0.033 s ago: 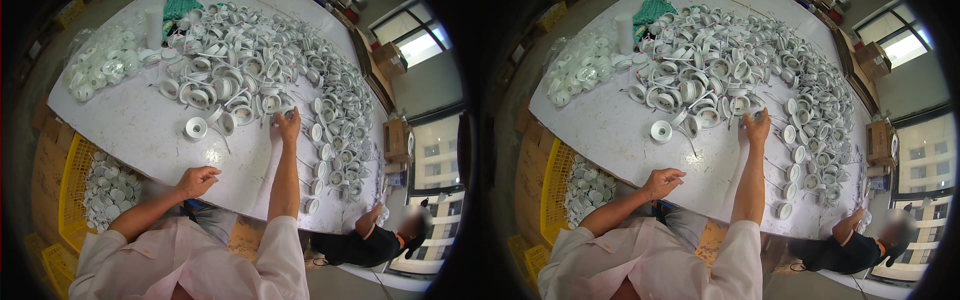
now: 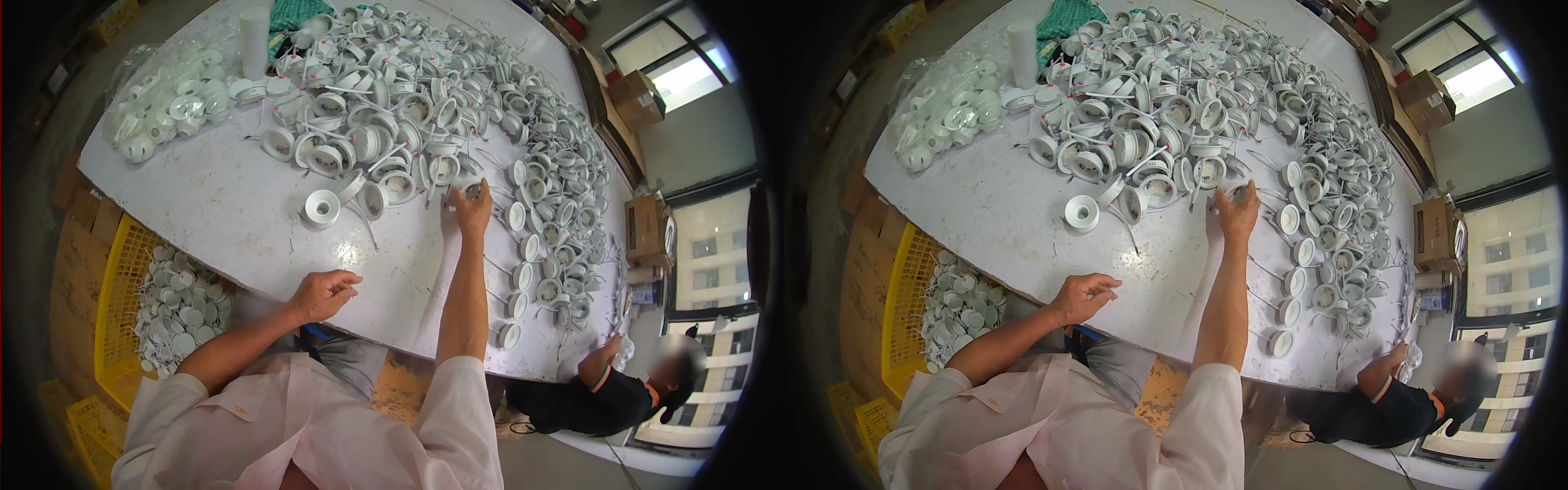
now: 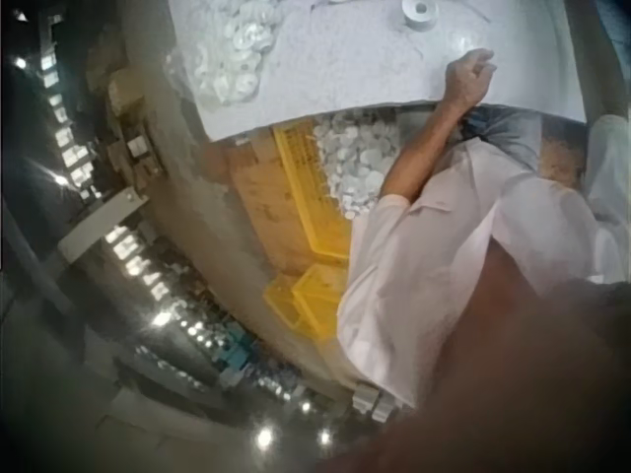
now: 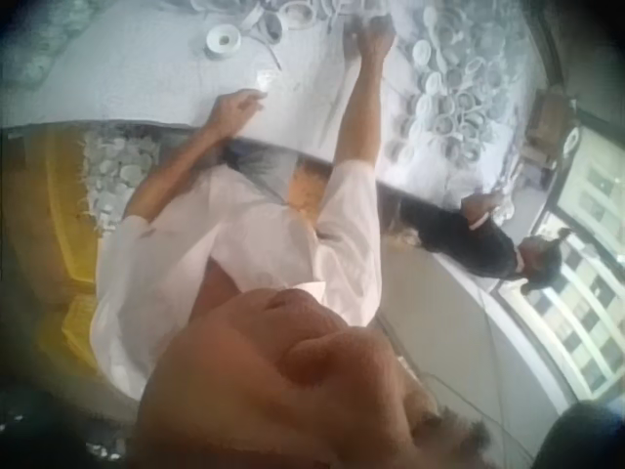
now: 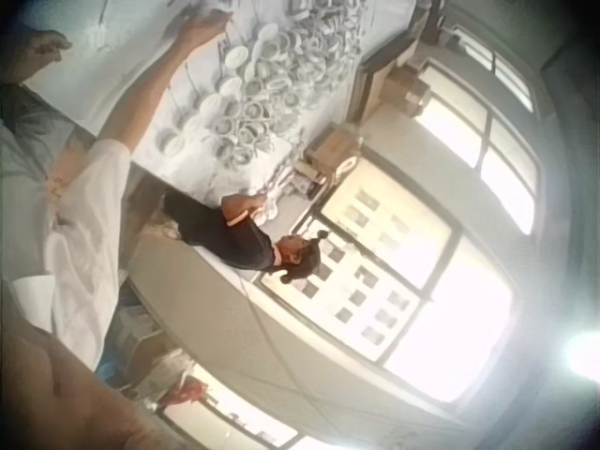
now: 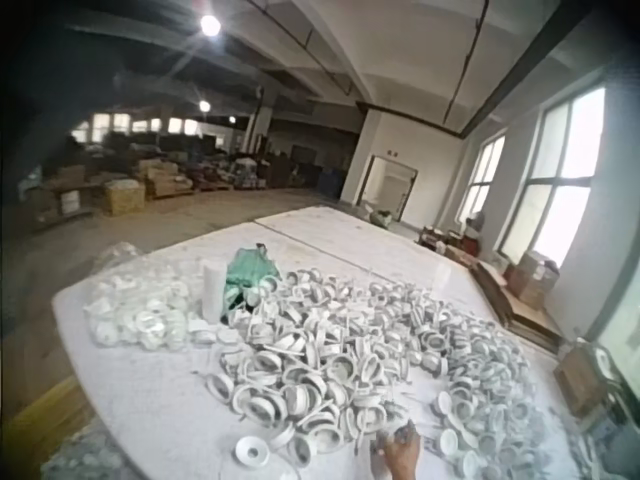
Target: The person assembles light fixtures by picking up LED housings and pressing plastic covers onto them by hand.
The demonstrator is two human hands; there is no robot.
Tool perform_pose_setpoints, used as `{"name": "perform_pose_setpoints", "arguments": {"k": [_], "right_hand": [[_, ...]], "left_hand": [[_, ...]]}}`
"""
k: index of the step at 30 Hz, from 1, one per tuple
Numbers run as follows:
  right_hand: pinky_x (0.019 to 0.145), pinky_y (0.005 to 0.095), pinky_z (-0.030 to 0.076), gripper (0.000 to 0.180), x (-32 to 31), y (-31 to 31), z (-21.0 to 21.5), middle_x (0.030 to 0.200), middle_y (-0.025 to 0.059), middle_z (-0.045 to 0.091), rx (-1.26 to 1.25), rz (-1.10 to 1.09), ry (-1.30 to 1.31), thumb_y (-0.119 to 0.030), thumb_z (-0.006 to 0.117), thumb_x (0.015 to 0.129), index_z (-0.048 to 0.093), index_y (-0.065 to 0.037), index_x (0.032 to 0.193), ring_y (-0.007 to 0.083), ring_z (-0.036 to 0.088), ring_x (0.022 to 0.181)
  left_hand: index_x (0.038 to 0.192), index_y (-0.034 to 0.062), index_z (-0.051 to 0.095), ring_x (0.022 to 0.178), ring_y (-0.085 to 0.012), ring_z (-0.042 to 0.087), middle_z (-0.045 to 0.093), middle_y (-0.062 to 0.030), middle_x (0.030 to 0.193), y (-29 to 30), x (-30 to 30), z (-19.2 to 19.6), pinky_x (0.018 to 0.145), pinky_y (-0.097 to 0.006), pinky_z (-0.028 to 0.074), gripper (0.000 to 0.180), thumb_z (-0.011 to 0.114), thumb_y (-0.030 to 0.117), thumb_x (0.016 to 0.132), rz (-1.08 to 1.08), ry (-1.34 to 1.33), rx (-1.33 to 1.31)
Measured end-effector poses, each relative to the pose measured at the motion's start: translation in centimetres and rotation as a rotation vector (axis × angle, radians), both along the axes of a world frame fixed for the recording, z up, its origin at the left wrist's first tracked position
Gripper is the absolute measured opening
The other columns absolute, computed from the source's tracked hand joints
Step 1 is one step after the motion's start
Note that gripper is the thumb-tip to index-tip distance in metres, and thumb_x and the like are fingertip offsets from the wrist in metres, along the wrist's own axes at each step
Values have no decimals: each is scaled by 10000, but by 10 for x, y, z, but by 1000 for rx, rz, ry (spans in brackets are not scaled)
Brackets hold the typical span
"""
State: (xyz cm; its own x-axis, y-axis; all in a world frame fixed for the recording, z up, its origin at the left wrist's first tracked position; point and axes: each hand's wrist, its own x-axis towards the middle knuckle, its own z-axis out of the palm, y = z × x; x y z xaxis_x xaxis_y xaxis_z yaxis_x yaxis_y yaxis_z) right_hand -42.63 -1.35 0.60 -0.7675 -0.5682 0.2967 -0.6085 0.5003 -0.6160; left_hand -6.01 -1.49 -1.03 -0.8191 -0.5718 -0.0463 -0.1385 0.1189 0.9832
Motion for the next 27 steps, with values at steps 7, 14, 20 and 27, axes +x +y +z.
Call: {"name": "perform_pose_setpoints", "arguments": {"k": [7, 14, 20, 27], "right_hand": [[950, 395, 426, 809, 73, 86, 0, 1227, 185, 479, -117, -8, 91, -205, 782, 660, 413, -29, 1357, 330, 488, 1131], [945, 384, 451, 899, 180, 147, 56, 1244, 175, 479, -85, 315, 157, -30, 814, 593, 388, -41, 1385, 321, 491, 1143], [906, 393, 476, 966, 223, 154, 89, 1230, 172, 512, -70, 633, 143, -3, 824, 532, 389, -54, 1393, 318, 518, 1096], [875, 397, 477, 839, 254, 146, 88, 1163, 200, 532, -172, 597, 189, -78, 811, 590, 450, -6, 1344, 335, 536, 1070]], "left_hand": [[1100, 27, 629, 827, -139, 680, 696, -113, 935, 1, -3, 1, 745, -254, 528, 242, 614, 60, 861, 7, -40, -69], [1230, 31, 554, 1054, -229, 617, 615, -148, 1193, 10, -15, 53, 901, -311, 490, 414, 651, 106, 834, -8, 111, -161], [1248, 20, 533, 1261, -335, 445, 533, -196, 1291, 3, -13, 68, 1096, -478, 284, 590, 680, 389, 813, -479, 98, -421], [1039, 11, 658, 930, -237, 621, 682, -132, 953, 16, 15, 70, 862, -364, 454, 447, 642, 417, 851, -348, 203, 2]]}}
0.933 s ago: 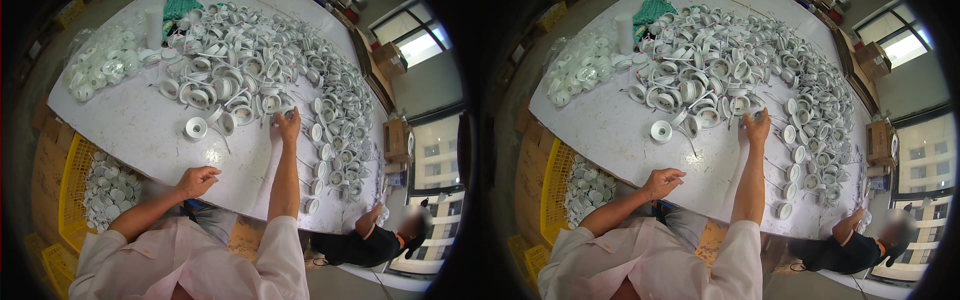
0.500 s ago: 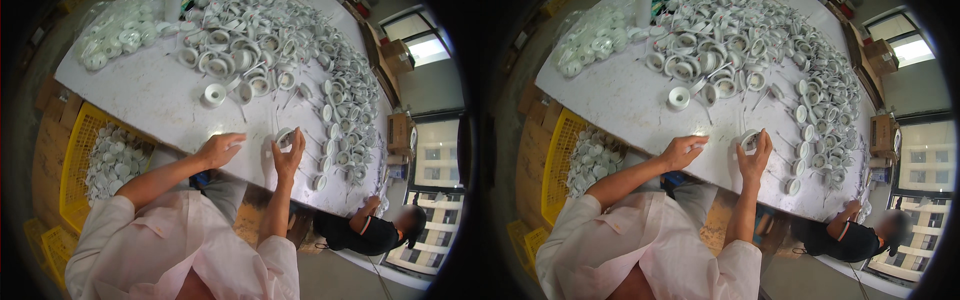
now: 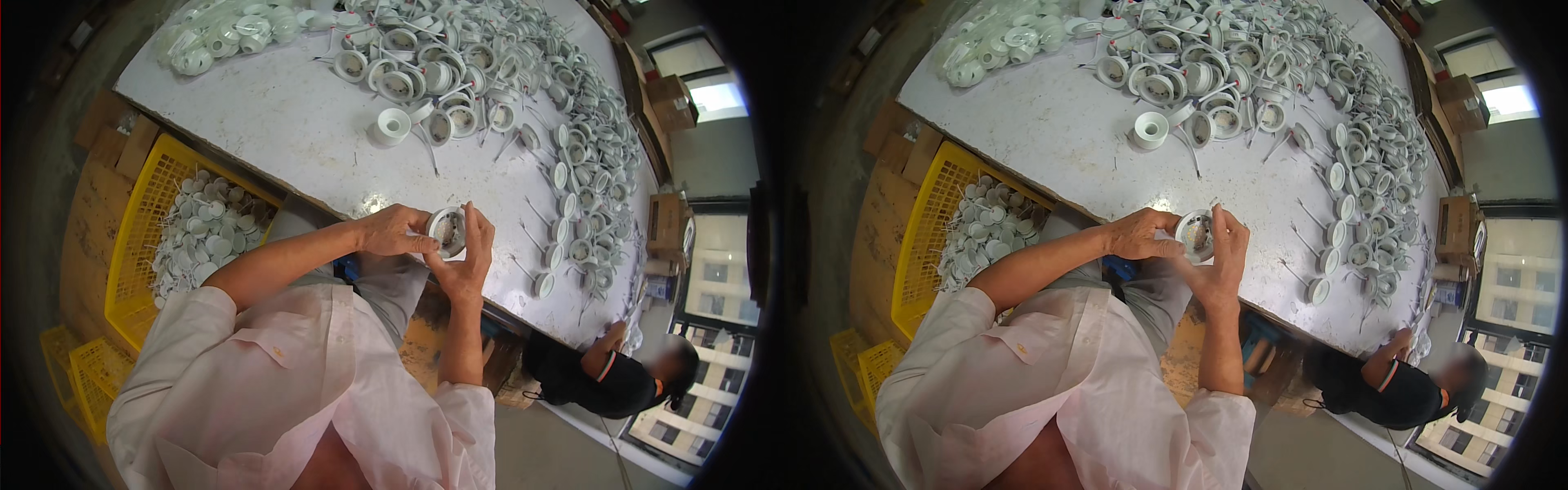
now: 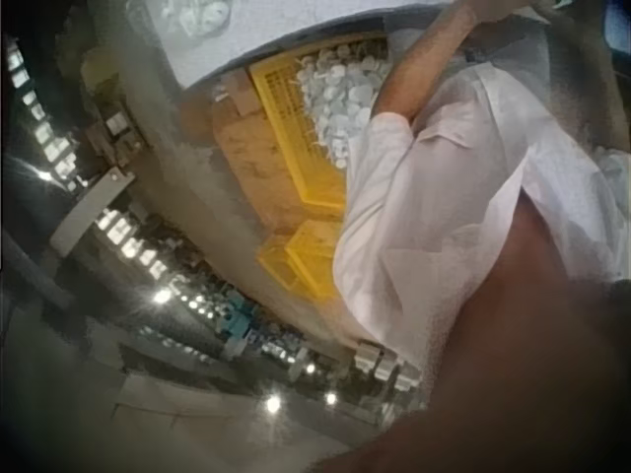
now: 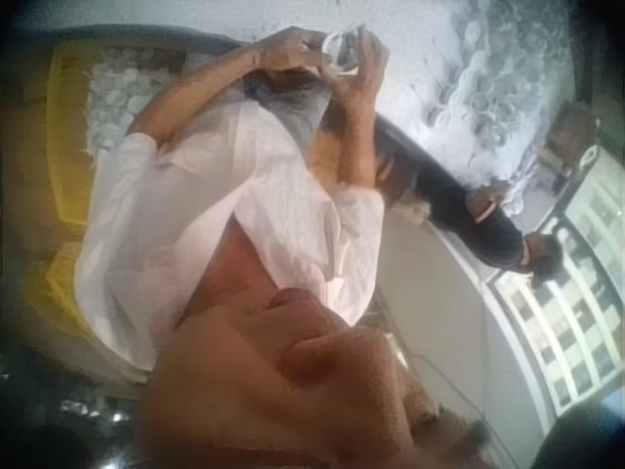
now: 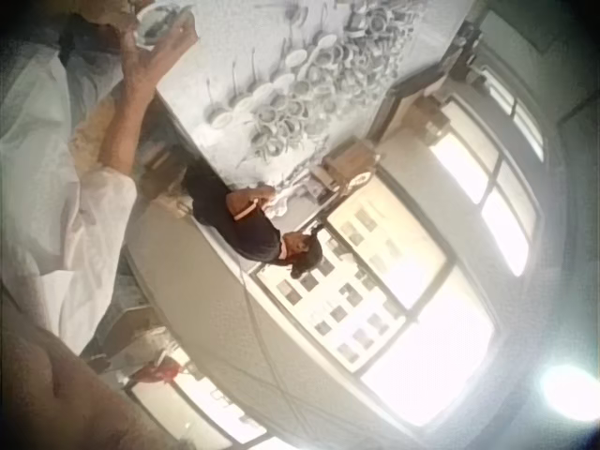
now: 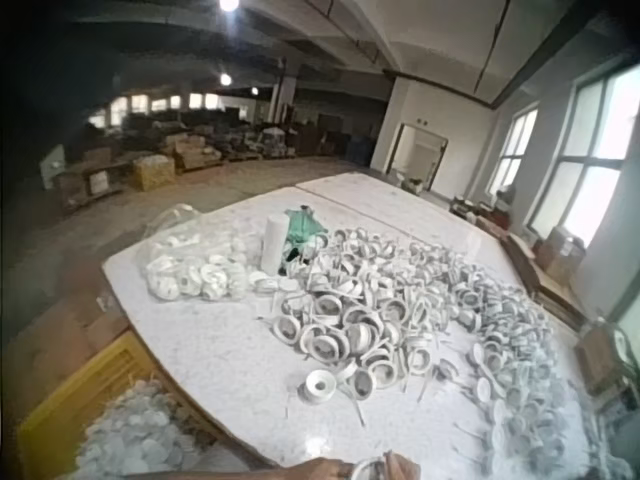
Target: The person assembles light fixtures by picking up LED housings and pressing plastic covers onto them by hand.
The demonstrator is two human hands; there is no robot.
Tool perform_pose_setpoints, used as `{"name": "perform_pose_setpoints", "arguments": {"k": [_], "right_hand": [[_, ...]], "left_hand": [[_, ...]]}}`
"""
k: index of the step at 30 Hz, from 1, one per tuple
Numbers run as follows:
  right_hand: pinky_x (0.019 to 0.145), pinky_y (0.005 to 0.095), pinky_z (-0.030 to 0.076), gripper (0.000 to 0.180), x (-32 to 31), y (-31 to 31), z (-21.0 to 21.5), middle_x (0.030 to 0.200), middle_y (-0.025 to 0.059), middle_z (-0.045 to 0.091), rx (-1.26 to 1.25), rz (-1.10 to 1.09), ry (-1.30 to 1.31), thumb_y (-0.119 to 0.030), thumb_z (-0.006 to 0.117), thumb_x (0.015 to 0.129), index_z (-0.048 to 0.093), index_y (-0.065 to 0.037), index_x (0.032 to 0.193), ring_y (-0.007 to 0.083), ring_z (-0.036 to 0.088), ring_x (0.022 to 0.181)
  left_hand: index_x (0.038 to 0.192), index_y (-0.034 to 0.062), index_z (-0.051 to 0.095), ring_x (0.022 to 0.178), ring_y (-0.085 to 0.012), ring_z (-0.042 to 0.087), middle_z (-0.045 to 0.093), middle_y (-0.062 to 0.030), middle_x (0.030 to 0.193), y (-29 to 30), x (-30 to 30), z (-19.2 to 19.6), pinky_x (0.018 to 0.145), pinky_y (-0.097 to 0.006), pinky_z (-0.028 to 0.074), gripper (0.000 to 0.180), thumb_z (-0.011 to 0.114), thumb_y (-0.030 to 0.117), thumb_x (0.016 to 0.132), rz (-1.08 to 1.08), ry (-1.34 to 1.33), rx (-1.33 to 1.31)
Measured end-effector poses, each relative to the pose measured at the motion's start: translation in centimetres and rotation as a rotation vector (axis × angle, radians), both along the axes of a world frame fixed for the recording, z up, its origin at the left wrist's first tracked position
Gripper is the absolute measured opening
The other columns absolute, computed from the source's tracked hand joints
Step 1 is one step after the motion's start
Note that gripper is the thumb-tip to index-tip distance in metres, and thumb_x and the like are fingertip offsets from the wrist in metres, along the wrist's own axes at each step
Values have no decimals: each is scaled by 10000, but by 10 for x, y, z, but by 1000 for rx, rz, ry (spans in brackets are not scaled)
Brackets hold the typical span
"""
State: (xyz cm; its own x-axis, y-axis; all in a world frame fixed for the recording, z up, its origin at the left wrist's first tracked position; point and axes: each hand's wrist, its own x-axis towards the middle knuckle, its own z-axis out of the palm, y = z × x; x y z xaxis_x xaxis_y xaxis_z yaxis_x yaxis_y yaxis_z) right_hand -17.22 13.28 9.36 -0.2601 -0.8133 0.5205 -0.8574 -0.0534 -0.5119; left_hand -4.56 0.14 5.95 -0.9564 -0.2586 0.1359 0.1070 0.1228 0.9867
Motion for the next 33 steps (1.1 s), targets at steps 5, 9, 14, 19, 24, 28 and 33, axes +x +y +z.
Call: {"name": "perform_pose_setpoints", "arguments": {"k": [5, 9, 14, 19, 24, 28, 33], "right_hand": [[898, 393, 441, 850, 11, -8, -1, 1201, 205, 498, 20, 85, -255, -77, 822, 582, 448, -2, 1342, 334, 505, 1077], [943, 402, 426, 886, 3, -4, 2, 1293, 222, 487, 207, 288, -510, -55, 834, 549, 442, 10, 1340, 346, 474, 1148], [926, 374, 440, 840, 12, -10, -13, 1274, 188, 533, 84, 289, -309, -112, 836, 583, 477, -7, 1335, 307, 512, 1140], [805, 397, 445, 788, 23, -20, -13, 1205, 190, 557, -133, 43, 80, -140, 873, 529, 537, -10, 1230, 314, 537, 975], [799, 400, 416, 815, 27, -28, -29, 1214, 191, 539, -189, 0, 163, -177, 883, 536, 509, -45, 1247, 314, 517, 982], [826, 399, 401, 833, 33, -31, -44, 1246, 182, 515, -228, -58, 186, -190, 887, 547, 489, -71, 1268, 310, 497, 1013], [853, 406, 396, 849, 39, -34, -52, 1274, 178, 495, -184, -78, 179, -175, 881, 565, 466, -76, 1299, 312, 483, 1047]], "left_hand": [[983, -12, 645, 751, -68, 509, 603, -5, 787, 2, 13, 0, 691, -250, 426, 330, 553, 289, 884, 29, -88, 374], [994, -35, 632, 760, -61, 500, 602, -1, 813, -20, 32, -1, 689, -246, 416, 333, 545, 265, 879, -53, -182, 251], [1035, -33, 621, 798, -71, 523, 622, -21, 892, -21, 39, -17, 744, -238, 433, 376, 573, 312, 895, -45, -142, 385], [1110, -33, 608, 831, -89, 549, 627, -21, 915, -13, 42, -11, 763, -242, 455, 345, 609, 245, 907, -20, 3, 411], [1045, -40, 616, 684, -74, 536, 623, -38, 838, -17, 45, -18, 610, -215, 453, 259, 572, 187, 929, -60, -55, 596], [1066, -32, 588, 628, -76, 511, 605, -42, 812, -16, 46, -17, 572, -223, 441, 270, 558, 211, 952, -3, -98, 583], [1063, -32, 578, 624, -58, 501, 597, -37, 835, -19, 46, -19, 550, -202, 424, 239, 522, 178, 963, 55, -237, 516]]}}
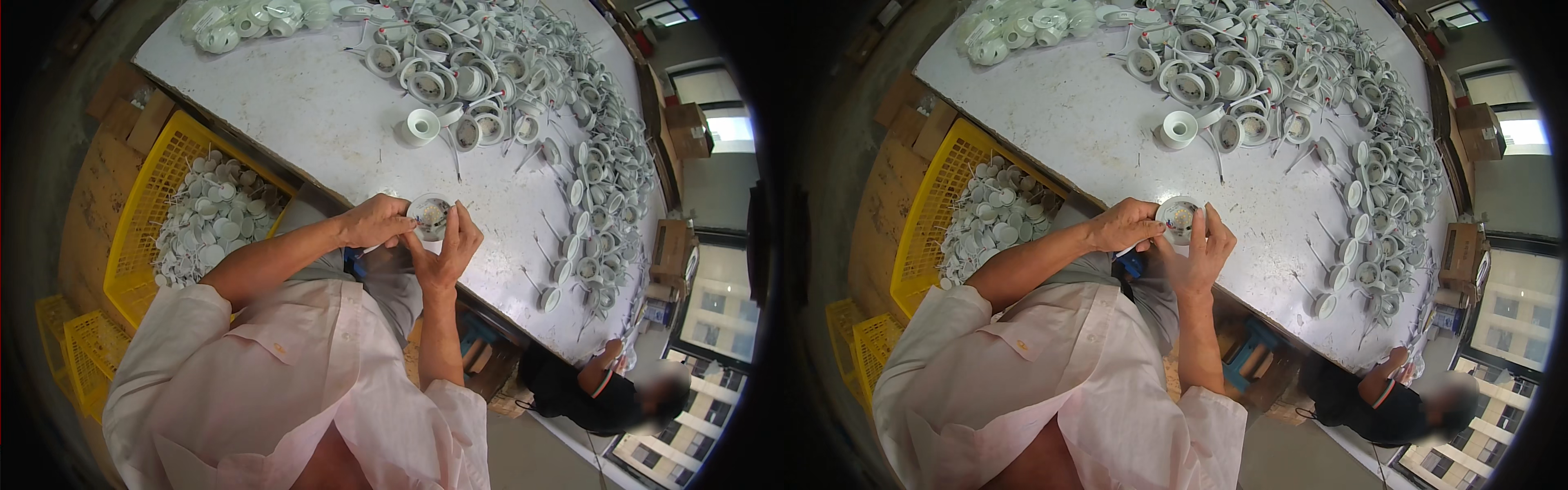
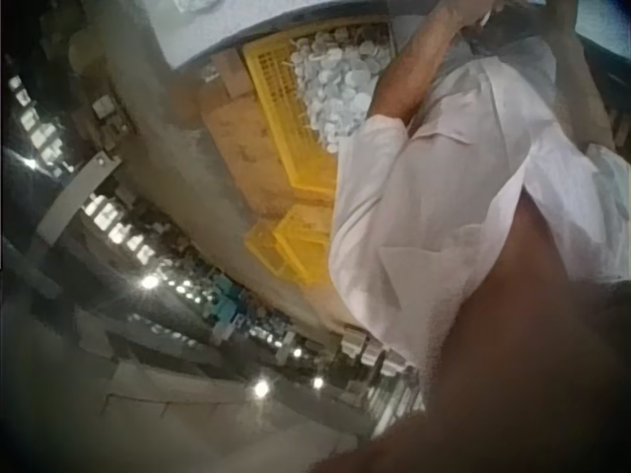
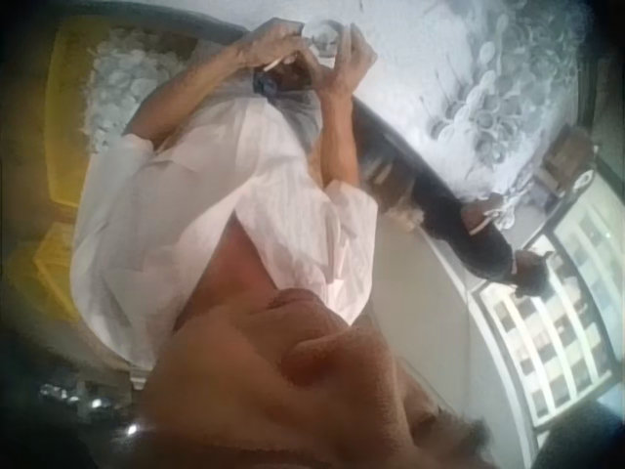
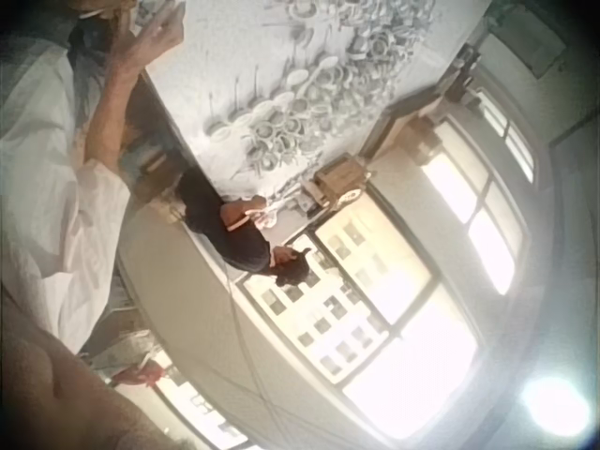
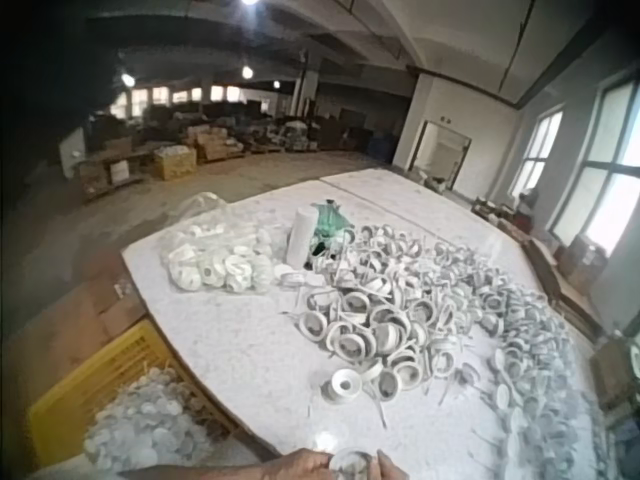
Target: The person assembles light fixtures by picking up LED housings and pressing plastic covers onto them by hand.
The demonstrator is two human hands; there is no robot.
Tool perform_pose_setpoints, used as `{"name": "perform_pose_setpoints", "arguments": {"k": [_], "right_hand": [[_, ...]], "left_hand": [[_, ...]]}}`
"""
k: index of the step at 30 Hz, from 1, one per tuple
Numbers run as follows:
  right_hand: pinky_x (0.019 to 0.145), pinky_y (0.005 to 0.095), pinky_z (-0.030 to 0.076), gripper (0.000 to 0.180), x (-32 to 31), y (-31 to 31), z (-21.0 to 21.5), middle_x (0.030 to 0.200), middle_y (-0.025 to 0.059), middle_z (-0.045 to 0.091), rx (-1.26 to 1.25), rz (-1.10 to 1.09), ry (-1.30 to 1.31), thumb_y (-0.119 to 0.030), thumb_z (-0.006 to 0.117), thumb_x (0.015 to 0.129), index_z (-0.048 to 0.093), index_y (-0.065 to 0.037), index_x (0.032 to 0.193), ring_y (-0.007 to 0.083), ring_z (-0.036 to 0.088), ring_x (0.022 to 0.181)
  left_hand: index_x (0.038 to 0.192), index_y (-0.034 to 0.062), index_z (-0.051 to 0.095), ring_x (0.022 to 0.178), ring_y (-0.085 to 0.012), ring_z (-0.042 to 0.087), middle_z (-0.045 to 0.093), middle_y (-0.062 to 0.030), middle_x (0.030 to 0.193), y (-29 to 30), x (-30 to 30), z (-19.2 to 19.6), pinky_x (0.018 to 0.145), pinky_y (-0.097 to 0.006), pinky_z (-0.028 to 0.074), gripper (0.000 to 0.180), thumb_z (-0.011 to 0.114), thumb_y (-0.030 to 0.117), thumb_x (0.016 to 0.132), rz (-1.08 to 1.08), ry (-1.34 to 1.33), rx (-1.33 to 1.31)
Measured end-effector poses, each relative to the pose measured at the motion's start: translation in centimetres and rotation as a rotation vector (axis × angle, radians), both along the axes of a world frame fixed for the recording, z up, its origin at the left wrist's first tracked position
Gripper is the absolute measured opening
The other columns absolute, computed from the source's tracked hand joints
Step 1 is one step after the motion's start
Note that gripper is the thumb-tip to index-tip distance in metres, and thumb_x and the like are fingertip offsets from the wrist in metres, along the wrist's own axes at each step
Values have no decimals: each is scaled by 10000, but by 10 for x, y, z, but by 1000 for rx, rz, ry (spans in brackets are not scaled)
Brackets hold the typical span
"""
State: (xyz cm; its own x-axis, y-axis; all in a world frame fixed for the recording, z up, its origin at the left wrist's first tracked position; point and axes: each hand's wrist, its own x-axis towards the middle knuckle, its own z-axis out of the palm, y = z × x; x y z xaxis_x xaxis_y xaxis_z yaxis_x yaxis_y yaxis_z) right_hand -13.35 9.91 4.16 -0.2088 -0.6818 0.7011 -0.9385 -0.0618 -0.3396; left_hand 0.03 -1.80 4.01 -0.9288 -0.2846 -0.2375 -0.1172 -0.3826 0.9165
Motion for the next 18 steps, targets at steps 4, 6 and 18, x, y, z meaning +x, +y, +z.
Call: {"name": "perform_pose_setpoints", "arguments": {"k": [4, 6, 18], "right_hand": [[921, 422, 385, 880, 6, -10, 2, 1290, 177, 483, 67, 71, -179, -119, 862, 577, 428, -63, 1340, 335, 468, 1107], [905, 407, 409, 829, 10, -12, 8, 1279, 177, 493, 86, 110, -255, -99, 843, 601, 446, -53, 1327, 323, 484, 1102], [892, 430, 422, 610, -42, -117, -11, 1052, 187, 541, 259, -84, -207, -264, 804, 683, 585, 10, 1182, 344, 502, 1003]], "left_hand": [[1071, -23, 580, 613, -63, 495, 604, -37, 862, 0, 1, -24, 545, -205, 422, 236, 499, 173, 966, 62, 28, 110], [1096, -21, 573, 655, -82, 557, 614, -55, 904, -3, 4, -37, 534, -200, 408, 244, 470, 158, 968, 142, 19, 263], [1181, -42, 535, 778, -146, 653, 615, -98, 1009, -12, 45, -25, 486, -183, 355, 314, 487, 190, 975, 320, -34, 156]]}}
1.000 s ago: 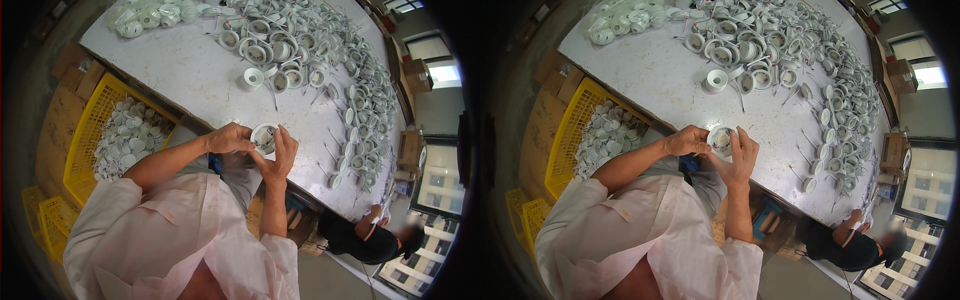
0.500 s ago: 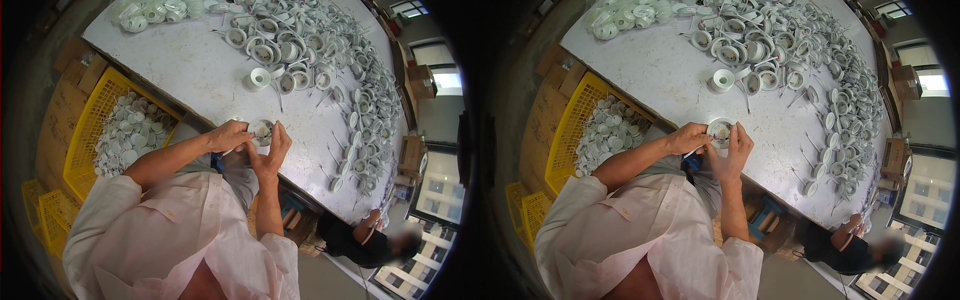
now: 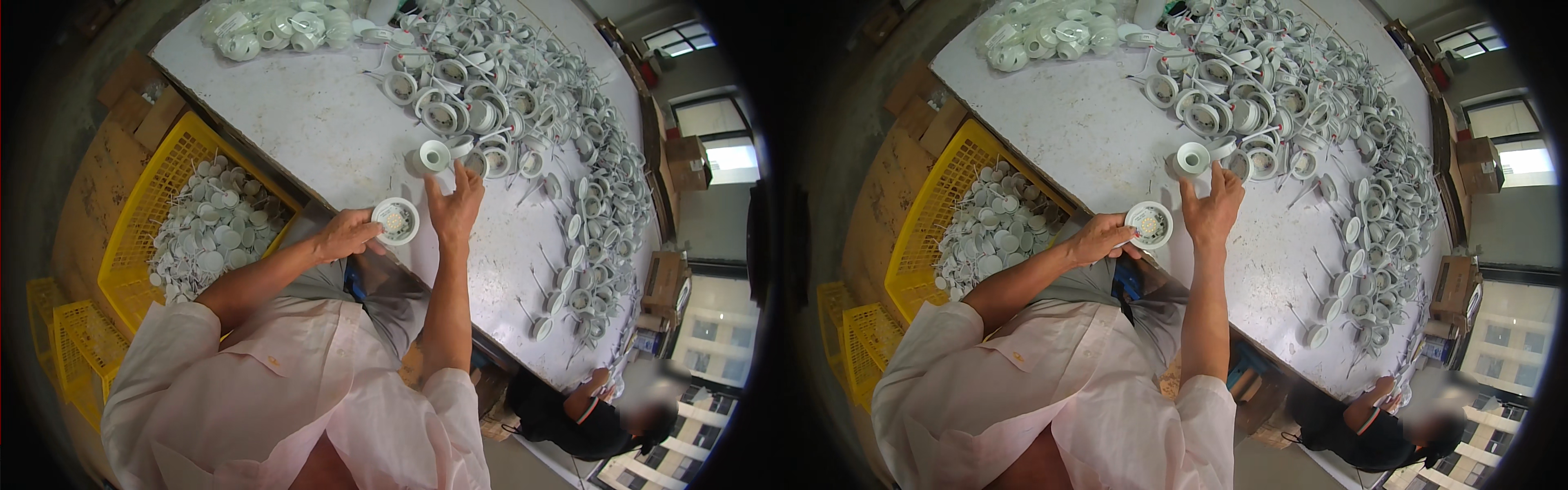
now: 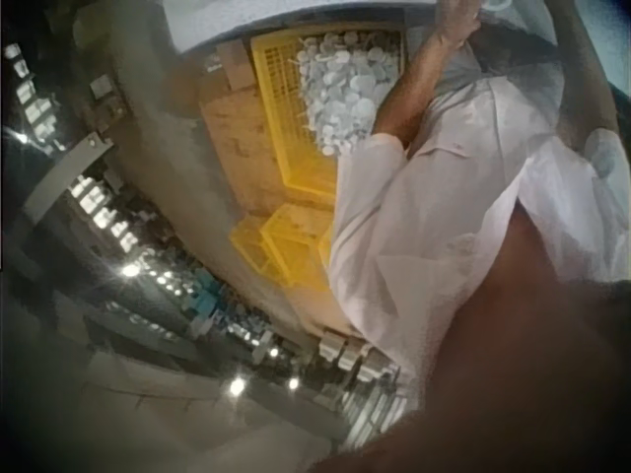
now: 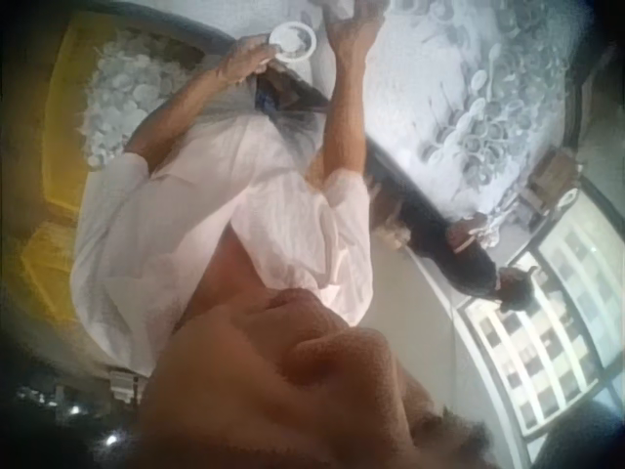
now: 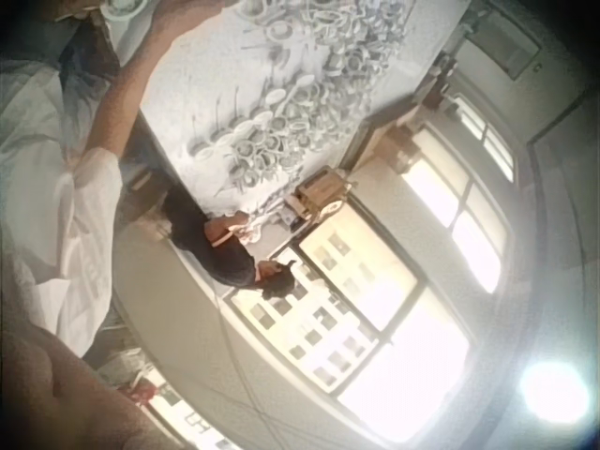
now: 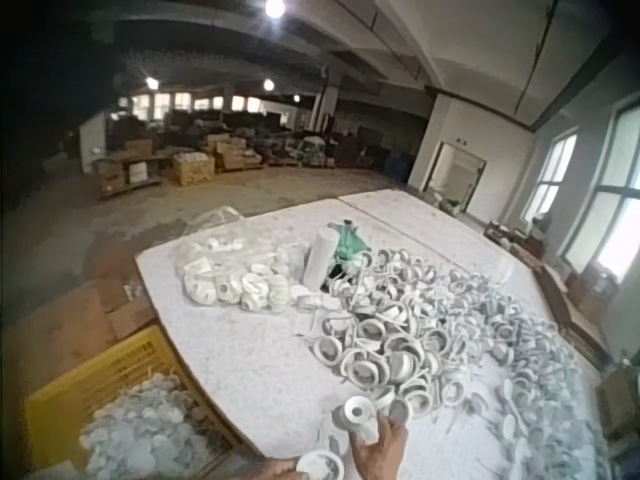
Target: The person assembles light fixtures by picking up LED housings and pressing plastic covers onto them by hand.
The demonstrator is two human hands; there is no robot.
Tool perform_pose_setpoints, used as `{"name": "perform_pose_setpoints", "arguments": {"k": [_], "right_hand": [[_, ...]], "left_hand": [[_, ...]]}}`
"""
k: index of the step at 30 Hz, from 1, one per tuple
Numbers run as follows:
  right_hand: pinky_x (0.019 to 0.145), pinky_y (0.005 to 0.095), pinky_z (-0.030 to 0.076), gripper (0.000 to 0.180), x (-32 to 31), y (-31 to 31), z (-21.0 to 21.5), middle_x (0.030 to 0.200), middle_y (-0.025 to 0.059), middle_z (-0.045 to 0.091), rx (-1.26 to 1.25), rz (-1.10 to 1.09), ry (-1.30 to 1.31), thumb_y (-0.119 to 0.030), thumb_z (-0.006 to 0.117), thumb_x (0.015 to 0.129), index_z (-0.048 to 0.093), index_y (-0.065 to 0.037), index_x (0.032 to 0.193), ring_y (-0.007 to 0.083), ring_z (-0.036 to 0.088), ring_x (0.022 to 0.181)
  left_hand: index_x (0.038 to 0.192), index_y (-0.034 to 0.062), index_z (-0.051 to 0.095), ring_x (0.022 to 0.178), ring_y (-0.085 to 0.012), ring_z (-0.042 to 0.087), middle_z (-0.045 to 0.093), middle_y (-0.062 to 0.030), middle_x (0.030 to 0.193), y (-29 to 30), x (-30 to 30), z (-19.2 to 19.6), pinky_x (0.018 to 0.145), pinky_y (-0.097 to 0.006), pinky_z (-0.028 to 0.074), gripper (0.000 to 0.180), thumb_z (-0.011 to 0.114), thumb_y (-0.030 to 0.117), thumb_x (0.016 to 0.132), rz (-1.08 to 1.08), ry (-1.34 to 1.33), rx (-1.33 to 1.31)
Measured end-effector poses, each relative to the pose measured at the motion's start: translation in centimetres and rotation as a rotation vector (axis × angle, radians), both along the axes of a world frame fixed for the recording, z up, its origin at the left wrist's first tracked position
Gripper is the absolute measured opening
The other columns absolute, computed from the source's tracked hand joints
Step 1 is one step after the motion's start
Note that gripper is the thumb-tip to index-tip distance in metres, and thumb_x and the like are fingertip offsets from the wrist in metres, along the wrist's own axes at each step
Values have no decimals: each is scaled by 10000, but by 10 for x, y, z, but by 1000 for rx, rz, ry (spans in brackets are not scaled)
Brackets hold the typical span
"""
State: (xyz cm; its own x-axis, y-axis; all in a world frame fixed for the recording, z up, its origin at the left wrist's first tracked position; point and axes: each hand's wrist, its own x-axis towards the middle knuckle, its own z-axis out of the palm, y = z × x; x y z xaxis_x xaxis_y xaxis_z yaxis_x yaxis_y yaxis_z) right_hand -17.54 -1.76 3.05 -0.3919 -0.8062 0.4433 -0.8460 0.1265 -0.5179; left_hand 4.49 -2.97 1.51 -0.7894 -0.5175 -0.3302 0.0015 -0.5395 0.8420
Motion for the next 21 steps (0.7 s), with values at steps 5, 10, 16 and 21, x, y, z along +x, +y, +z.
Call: {"name": "perform_pose_setpoints", "arguments": {"k": [5, 10, 16, 21], "right_hand": [[872, 414, 447, 656, 1, -28, 17, 1044, 178, 528, 176, -34, 111, -359, 795, 677, 597, -2, 1191, 336, 499, 1002], [852, 403, 458, 650, -3, -36, 21, 1039, 170, 525, 246, 8, 112, -396, 792, 675, 623, -18, 1176, 326, 498, 990], [847, 391, 453, 618, -2, -35, 19, 1048, 167, 529, 113, 63, -17, -347, 805, 680, 630, -14, 1171, 305, 502, 994], [849, 363, 443, 563, -6, -33, 11, 1031, 145, 548, -14, 70, -55, -246, 816, 687, 632, -10, 1164, 280, 517, 975]], "left_hand": [[1241, -1, 533, 774, -132, 650, 620, -72, 1060, -4, 16, -9, 506, -190, 381, 365, 517, 225, 954, 34, -69, -6], [1201, -37, 534, 776, -155, 657, 615, -109, 1043, -6, 21, -10, 486, -184, 371, 345, 528, 208, 958, 61, -105, -20], [1193, -29, 544, 768, -136, 657, 628, -95, 1030, -8, 19, -9, 491, -178, 389, 354, 543, 229, 950, 71, -73, -28], [1184, -22, 556, 772, -118, 655, 641, -89, 1012, -7, 17, -13, 500, -180, 399, 338, 538, 223, 952, 93, -52, -30]]}}
